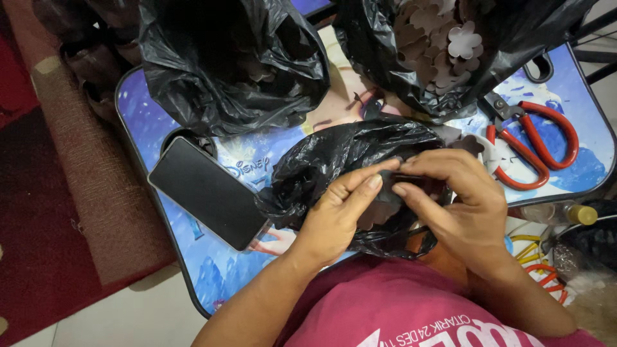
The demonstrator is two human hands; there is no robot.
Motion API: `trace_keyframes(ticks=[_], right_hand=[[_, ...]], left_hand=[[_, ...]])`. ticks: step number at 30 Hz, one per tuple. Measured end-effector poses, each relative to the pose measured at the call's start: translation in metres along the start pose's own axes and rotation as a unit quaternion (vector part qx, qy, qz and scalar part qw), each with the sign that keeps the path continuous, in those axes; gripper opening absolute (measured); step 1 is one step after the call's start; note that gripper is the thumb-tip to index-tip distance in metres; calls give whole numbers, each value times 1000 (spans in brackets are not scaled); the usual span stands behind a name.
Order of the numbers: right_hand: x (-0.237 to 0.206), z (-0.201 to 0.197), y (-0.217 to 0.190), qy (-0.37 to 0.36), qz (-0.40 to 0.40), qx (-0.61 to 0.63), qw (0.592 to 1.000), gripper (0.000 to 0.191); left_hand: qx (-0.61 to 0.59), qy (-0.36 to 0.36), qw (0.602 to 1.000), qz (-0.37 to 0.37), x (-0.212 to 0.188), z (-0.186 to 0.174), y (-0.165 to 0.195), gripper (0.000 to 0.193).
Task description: The person assembles flower-shaped craft pieces by hand, picking them from a black plastic bag and arranging them on a dark rectangular base. They repeatedly pick, separate, and place the pieces to form a layered pattern on the base.
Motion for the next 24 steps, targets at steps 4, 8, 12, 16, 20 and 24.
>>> trace_keyframes(ticks=[4, 8, 12, 16, 20, 24], right_hand=[[0, -6, 1, 10, -14, 30, 999, 23], [-6, -16, 13, 34, 45, 80, 995, 23], [-8, -20, 9, 68, 23, 125, 990, 20], [0, -7, -16, 18, -91, -7, 996, 32], [7, 20, -33, -111, -140, -152, 972, 49], [6, 19, -45, -97, -159, -134, 973, 50]], left_hand=[[-14, 15, 1000, -12, 1, -3, -3, 36], [-51, 17, 998, -29, 1, -1, -6, 35], [-74, 10, 997, -37, 0, 2, -5, 35], [-79, 15, 996, -30, -1, 1, 2, 38], [-100, 21, 994, -28, -4, 1, 7, 41], [-80, 34, 996, -24, -1, 2, 7, 37]])
Point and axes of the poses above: each hand's wrist, its own x-axis towards the middle knuckle, its own z-axis out of the palm, y = z × x, the point moved 8 cm from there along x, towards the middle knuckle, and after that the axes turned 13 degrees about x, right-handed, at the moved point
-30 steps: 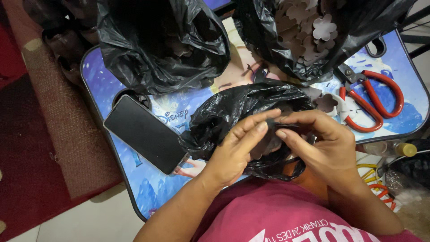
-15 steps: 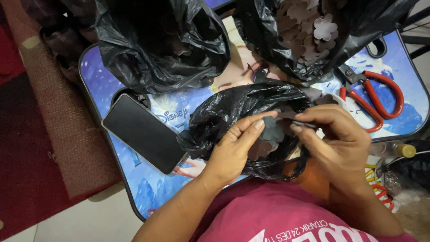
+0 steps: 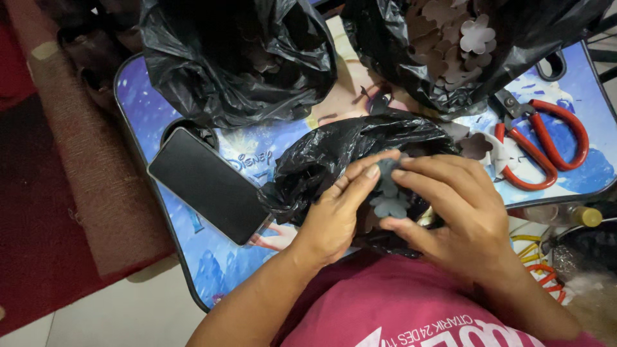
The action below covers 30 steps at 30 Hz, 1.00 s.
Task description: The person assembles flower-shaped craft pieces by hand, picking them from a black plastic bag and arranging them on a dark rectangular base. They repeatedly pick, separate, and place the pieces to form a layered pattern on the base.
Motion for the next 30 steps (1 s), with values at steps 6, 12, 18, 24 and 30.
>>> trace_keyframes(ticks=[6, 12, 18, 24, 30], right_hand=[[-9, 5, -2, 10, -32, 5, 999, 34], [-14, -4, 5, 59, 9, 29, 998, 33], [-13, -11, 8, 67, 11, 71, 995, 29], [-8, -14, 12, 89, 22, 39, 995, 27], [6, 5, 2, -22, -6, 13, 1000, 38]], left_hand=[[-14, 1, 1000, -12, -2, -2, -7, 36], [-66, 14, 997, -43, 0, -7, -21, 30], [-37, -7, 999, -1, 5, -5, -18, 31], [-62, -23, 998, -8, 2, -1, -16, 35], [-4, -10, 1000, 23, 1, 0, -6, 35]])
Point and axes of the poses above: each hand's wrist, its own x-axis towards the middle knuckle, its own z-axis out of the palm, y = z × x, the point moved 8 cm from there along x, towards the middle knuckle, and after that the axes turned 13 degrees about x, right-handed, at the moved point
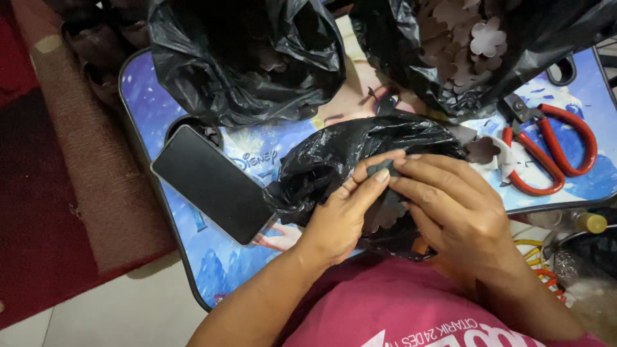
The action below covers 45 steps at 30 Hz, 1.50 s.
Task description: The person assembles flower-shaped craft pieces by hand, picking them from a black plastic bag and arranging them on a dark rectangular base. They repeatedly pick, separate, and place the pieces to form a layered pattern on the base.
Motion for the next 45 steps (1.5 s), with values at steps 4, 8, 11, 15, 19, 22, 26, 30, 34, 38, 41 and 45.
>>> trace_keyframes(ticks=[4, 8, 11, 15, 19, 22, 26, 30, 34, 38, 41, 45], right_hand=[[-7, -9, -10, 69, 19, -41, 997, 33], [-16, 1, -19, 56, -24, -95, 994, 38], [-20, 7, -18, 56, -37, -106, 992, 35], [-23, 11, -19, 48, -34, -106, 993, 32], [-24, 8, -8, 76, 41, -39, 995, 35], [-25, 8, -4, 83, 56, -31, 994, 34], [-28, 12, -4, 71, 42, -35, 996, 30], [-34, 10, -12, 73, -39, -61, 995, 28], [-43, 6, 5, 40, 31, 10, 999, 25], [-60, -5, 27, 158, 125, 246, 948, 23], [-64, -9, 33, 186, 128, 249, 942, 26], [-55, -11, 33, 178, 127, 211, 952, 30]], left_hand=[[-34, 11, 999, -8, -1, -1, 3, 36], [-43, 27, 999, 18, -2, 0, 11, 37], [-58, 41, 997, 16, -3, -1, 12, 38], [-78, 42, 996, 9, -1, 0, 11, 39], [-87, 33, 996, 8, -3, 1, 9, 39], [-73, 35, 997, 21, -3, 1, 10, 39], [-78, 36, 996, 14, -1, 1, 7, 39], [-47, 33, 998, 21, -1, 1, 9, 38], [-40, 24, 998, -40, -3, 2, 2, 39], [-29, 15, 997, -64, -5, 3, 1, 38], [-54, -15, 996, -66, -3, 10, 0, 39], [-33, -27, 997, -58, -5, 11, 1, 41]])
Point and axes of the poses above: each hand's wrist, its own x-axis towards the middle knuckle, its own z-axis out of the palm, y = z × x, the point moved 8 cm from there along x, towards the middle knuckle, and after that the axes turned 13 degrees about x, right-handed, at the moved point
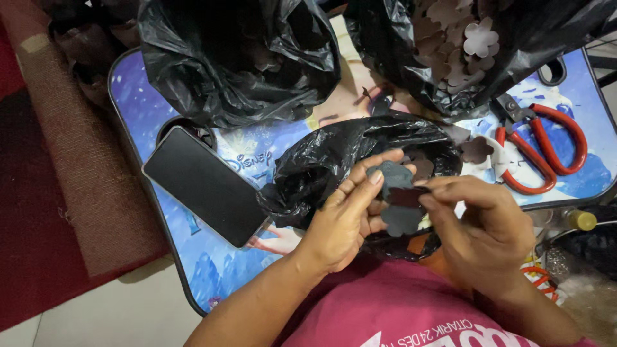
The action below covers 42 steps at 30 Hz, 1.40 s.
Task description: The person assembles flower-shaped craft pieces by hand, picking them from a black plastic bag and arranging them on a dark rectangular base. They repeatedly pick, separate, and place the pieces to form a layered pattern on the base.
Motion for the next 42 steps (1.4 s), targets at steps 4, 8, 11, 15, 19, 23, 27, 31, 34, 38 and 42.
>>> trace_keyframes(ticks=[4, 8, 11, 15, 19, 23, 27, 31, 34, 38, 42], right_hand=[[17, 4, -36, 0, -133, -160, 978, 31], [30, 37, -52, -168, -255, -275, 912, 31], [31, 42, -43, -185, -166, -197, 948, 30], [23, 12, -30, -74, -41, -141, 986, 34], [6, 9, 18, -39, 166, 27, 985, 55], [-1, 25, 27, -72, 119, 163, 977, 65], [-6, 26, 36, -48, 107, 107, 987, 55], [-11, 23, 40, -36, 98, 72, 992, 49], [-11, 19, 40, -28, 87, 13, 996, 44], [-9, 18, 30, -23, 56, 27, 998, 37], [-4, 9, 22, 11, 70, -12, 997, 36]], left_hand=[[-9, 10, 1000, -16, -2, -3, -2, 43], [-7, -9, 1000, -3, -4, 0, 1, 42], [40, 32, 999, 0, -1, -6, -1, 44], [-31, 37, 998, 34, 3, -8, 0, 40], [-60, 27, 995, 72, 4, -8, 2, 38], [-77, 43, 993, 83, 5, -9, -2, 37], [-3, 49, 994, 98, 3, -11, -1, 36], [21, 55, 993, 105, 0, -13, 0, 35], [19, 59, 993, 96, 0, -14, -1, 35], [13, 59, 994, 94, 1, -15, -2, 34], [48, 66, 991, 101, 1, -14, 0, 32]])
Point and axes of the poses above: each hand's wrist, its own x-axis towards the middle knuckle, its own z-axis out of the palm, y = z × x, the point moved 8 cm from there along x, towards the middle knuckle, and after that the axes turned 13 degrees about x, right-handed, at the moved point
